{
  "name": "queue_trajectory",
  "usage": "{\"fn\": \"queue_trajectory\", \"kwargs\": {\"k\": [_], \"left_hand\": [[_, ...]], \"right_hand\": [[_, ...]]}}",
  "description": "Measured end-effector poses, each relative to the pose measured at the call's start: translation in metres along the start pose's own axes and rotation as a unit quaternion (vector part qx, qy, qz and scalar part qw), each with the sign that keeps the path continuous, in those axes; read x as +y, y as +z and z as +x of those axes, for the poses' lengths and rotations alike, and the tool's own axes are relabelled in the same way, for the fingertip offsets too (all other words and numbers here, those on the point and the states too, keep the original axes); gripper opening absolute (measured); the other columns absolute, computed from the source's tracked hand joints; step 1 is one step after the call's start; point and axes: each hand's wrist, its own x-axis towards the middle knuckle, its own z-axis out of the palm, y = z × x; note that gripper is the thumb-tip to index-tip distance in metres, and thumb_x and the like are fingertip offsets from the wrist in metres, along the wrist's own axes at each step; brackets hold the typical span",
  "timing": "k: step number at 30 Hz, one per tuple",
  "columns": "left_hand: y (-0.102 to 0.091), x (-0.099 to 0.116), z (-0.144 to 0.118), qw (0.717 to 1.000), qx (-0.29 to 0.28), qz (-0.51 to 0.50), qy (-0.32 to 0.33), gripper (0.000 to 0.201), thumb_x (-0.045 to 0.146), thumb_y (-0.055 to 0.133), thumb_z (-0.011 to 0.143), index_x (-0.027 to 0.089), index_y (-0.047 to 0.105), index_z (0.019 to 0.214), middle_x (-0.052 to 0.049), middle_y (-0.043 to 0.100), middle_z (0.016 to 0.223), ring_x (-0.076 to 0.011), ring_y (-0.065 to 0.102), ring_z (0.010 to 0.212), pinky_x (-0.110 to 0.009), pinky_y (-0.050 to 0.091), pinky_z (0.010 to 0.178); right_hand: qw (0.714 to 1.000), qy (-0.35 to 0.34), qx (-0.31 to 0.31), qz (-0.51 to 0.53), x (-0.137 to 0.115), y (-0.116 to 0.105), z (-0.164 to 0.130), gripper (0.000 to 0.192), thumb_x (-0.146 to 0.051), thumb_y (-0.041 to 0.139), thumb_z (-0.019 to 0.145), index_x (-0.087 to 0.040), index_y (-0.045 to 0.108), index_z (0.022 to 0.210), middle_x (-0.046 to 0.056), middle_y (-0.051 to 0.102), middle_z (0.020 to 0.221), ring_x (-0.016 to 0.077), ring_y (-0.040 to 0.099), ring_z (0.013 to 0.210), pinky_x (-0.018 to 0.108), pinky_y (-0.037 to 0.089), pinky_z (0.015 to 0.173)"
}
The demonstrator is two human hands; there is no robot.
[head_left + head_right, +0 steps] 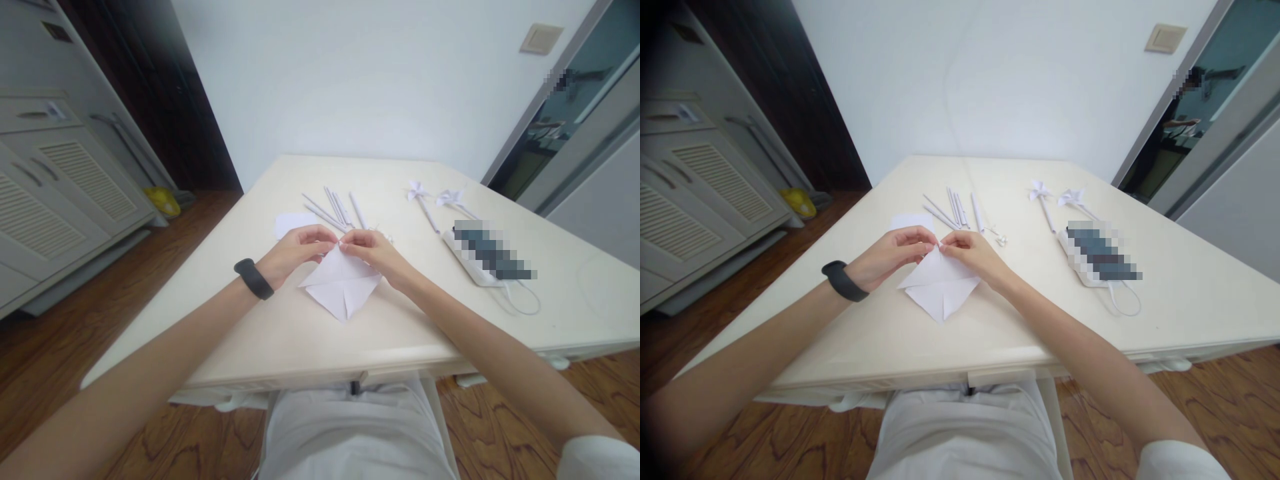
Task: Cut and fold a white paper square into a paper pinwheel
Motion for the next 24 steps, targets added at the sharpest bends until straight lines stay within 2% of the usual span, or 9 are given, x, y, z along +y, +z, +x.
{"fn": "queue_trajectory", "kwargs": {"k": [12,18,24], "left_hand": [[0.0044,0.0046,-0.001,0.999,0.011,0.029,0.025,0.012,0.03,0.059,0.075,0.019,0.062,0.08,0.001,0.057,0.077,-0.0125,0.052,0.072,-0.025,0.04,0.064],[0.0038,0.0034,-0.0006,0.999,0.007,0.031,0.018,0.014,0.031,0.059,0.075,0.019,0.062,0.082,-0.001,0.057,0.079,-0.0131,0.051,0.073,-0.024,0.04,0.063],[0.0033,0.0027,0.0,0.999,0.005,0.034,0.017,0.016,0.032,0.061,0.073,0.02,0.062,0.083,-0.001,0.058,0.083,-0.0137,0.052,0.075,-0.024,0.04,0.062]], "right_hand": [[1.0,-0.011,-0.009,0.001,0.0022,-0.0007,0.0018,0.018,-0.035,0.059,0.075,-0.017,0.061,0.078,-0.003,0.054,0.064,0.0081,0.045,0.052,0.021,0.029,0.048],[1.0,-0.01,-0.005,0.013,0.002,0.0002,0.0017,0.021,-0.036,0.064,0.071,-0.017,0.06,0.078,-0.001,0.06,0.071,0.0109,0.053,0.06,0.021,0.033,0.052],[1.0,-0.014,0.006,0.01,0.0026,-0.0005,0.0022,0.022,-0.038,0.064,0.071,-0.018,0.059,0.078,0.0,0.061,0.072,0.0119,0.054,0.061,0.022,0.035,0.054]]}}
